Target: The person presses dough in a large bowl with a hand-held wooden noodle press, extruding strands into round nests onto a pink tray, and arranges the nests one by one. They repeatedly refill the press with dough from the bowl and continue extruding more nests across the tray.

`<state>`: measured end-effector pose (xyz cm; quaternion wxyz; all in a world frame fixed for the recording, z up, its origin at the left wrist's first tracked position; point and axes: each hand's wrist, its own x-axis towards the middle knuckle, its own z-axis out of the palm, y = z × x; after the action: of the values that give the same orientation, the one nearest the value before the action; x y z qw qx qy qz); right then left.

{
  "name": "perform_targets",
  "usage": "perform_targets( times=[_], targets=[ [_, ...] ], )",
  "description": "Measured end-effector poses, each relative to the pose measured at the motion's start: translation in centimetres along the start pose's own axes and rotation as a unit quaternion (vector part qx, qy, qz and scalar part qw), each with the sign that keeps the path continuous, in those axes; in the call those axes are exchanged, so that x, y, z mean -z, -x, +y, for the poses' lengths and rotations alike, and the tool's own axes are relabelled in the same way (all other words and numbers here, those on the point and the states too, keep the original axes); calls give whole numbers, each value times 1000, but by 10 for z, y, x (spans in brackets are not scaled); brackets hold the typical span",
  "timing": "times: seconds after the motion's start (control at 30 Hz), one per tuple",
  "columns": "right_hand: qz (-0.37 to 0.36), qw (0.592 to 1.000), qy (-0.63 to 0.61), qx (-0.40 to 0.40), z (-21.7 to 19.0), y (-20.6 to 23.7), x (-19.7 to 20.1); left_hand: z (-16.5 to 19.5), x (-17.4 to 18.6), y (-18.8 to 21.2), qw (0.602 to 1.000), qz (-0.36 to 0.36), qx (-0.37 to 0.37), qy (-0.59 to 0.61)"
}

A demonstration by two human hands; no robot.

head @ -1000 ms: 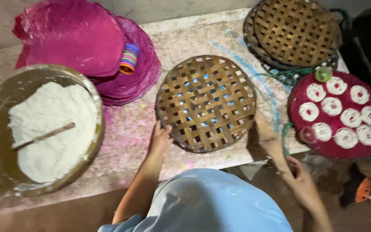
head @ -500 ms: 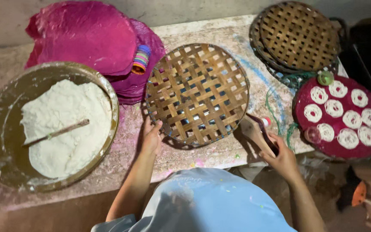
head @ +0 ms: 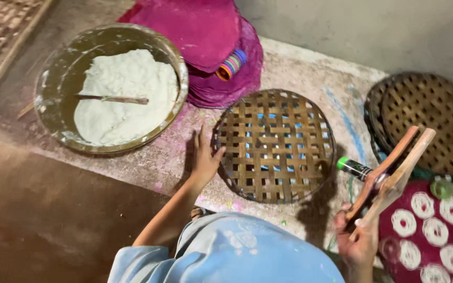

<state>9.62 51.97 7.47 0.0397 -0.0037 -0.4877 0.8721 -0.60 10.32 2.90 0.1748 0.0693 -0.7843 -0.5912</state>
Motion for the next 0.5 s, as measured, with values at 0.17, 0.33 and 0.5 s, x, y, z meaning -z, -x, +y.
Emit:
perform_targets(
  times=[0.17,0.33,0.5],
  targets=[
    [-105,987,-110,-58,1,-15,-70,44,-3,-122,933,2,-181,-312],
    [-86,990,-95,-66,20,-10,-65,57,-16,-241,786,74,-171,-589],
    [-119,990,-61,-39,49,-28,-17,84,-6,-281,783,-124,-33,-608]
  ],
)
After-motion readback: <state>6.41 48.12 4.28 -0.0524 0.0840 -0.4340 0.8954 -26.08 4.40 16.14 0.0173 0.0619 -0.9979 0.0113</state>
